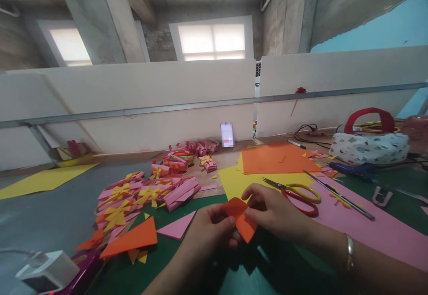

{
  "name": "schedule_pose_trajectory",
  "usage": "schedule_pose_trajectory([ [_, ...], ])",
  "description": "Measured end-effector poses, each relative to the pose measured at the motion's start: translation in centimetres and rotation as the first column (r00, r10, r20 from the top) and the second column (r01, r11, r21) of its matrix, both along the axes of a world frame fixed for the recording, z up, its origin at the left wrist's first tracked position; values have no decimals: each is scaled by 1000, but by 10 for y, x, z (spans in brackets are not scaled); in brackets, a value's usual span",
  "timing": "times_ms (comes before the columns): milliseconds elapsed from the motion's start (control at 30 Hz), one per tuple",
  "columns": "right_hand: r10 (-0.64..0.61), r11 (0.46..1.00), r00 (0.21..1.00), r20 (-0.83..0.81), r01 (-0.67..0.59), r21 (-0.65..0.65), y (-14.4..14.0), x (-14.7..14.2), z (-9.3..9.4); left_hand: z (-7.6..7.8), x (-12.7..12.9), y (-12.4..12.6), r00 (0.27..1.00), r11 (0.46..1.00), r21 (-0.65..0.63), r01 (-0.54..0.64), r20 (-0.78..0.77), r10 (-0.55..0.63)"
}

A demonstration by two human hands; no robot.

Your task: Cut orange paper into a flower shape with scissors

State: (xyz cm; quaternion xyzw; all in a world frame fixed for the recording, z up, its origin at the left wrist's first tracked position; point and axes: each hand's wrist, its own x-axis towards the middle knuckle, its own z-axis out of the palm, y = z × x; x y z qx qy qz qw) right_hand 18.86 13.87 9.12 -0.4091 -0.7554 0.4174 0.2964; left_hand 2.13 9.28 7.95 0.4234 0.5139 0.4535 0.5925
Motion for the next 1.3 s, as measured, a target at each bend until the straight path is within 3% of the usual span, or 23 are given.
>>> schedule_pose_trajectory([
  [100, 6, 991, 1000, -13, -8, -135, 1, -1, 1, 4, -1, 0, 1000, 1000, -30, -4, -12, 4],
  [233, 1, 992, 1000, -30, -5, -127, 0, -1, 7, 5, -4, -1, 994, 991, -84, 101, -34, -104],
  [400, 111, 993, 993, 50, -113, 36, -3, 0, 3, 2, -6, -3, 947, 948, -98, 301, -82, -310],
  [533, 78, 962, 987, 138, -111, 250, -6, -1, -2, -3, -6, -4, 943, 947, -72, 314, -95, -320],
  [633, 168, 985, 985, -47, -165, 46, -8, -2, 3, -5, -8, -4, 951, 950, -56, 307, -16, -309],
  [733, 151, 956, 956, -250, -206, -207, -7, -2, 10, -4, -9, -5, 928, 941, -20, 339, 173, -330],
  [833, 115, 954, 953, -281, -185, -235, -4, -2, 13, -3, -9, -3, 951, 956, -35, 290, 120, -284],
  [1000, 43, 978, 984, -170, -76, -194, -1, 0, 15, -5, -10, 3, 996, 995, -69, 73, 62, -69],
  [1200, 107, 966, 991, -86, -124, -226, -6, -2, 9, 1, -7, 0, 997, 992, -122, 45, 73, -36],
  [1233, 126, 969, 990, -60, -136, -208, -6, -3, 9, 2, -6, -1, 998, 991, -128, 32, 65, -24],
  [1300, 152, 987, 978, 144, -143, -70, -3, -2, 11, 5, -4, -2, 999, 992, -128, 1, 41, 4],
])
